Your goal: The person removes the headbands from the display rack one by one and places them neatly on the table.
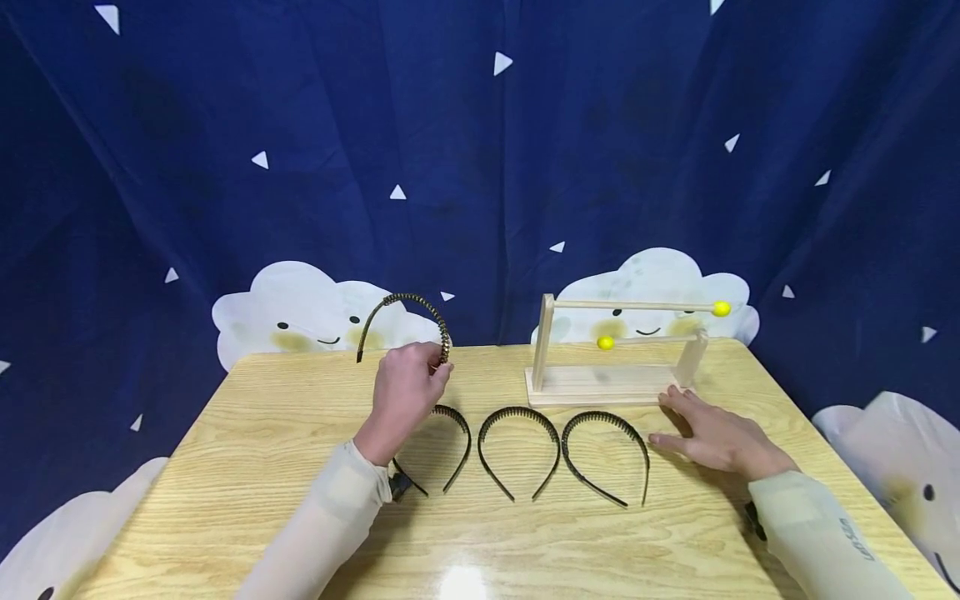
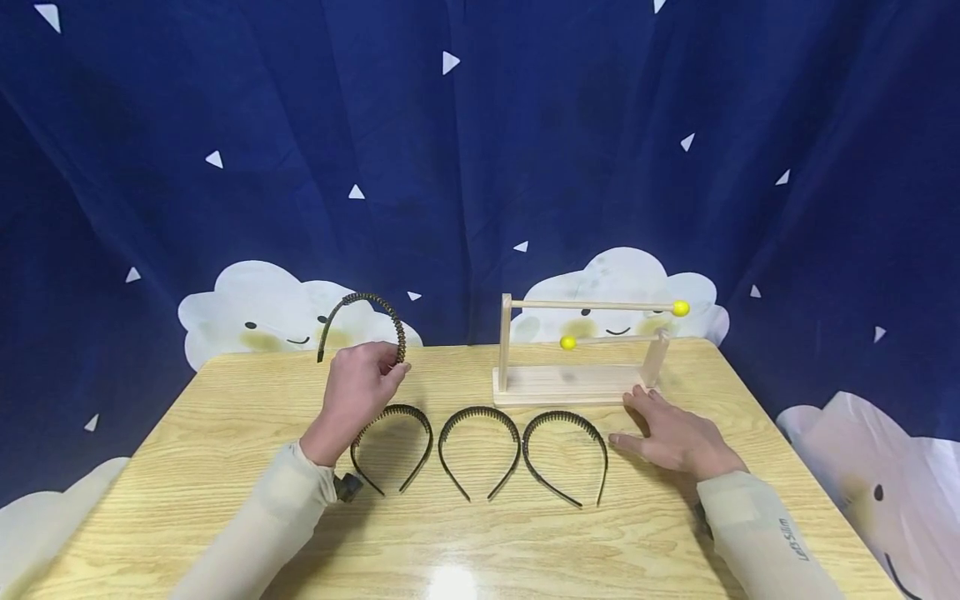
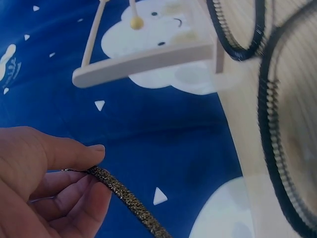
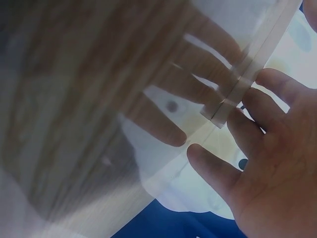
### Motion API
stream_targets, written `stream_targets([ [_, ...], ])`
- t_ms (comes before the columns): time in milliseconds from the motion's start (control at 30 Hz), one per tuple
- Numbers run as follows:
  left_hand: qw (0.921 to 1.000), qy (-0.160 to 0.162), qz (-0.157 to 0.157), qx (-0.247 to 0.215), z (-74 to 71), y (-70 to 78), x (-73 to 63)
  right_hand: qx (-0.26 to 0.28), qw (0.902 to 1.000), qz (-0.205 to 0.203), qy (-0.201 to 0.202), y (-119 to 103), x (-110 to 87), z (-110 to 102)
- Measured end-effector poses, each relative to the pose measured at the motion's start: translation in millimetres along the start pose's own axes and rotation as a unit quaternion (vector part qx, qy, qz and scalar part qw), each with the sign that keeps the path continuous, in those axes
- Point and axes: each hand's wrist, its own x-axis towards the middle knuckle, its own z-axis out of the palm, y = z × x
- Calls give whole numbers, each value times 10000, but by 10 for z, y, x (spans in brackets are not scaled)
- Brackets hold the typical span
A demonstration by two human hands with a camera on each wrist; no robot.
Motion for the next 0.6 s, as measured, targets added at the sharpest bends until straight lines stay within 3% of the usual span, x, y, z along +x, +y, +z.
stream_targets([
  [300,9995,-77,-259,168,-109,-220,-104,-3,10000,37,-61,-35,5,-12],
  [600,9989,-118,-411,202,-120,-362,-181,3,10000,10,-71,-33,8,-18],
])
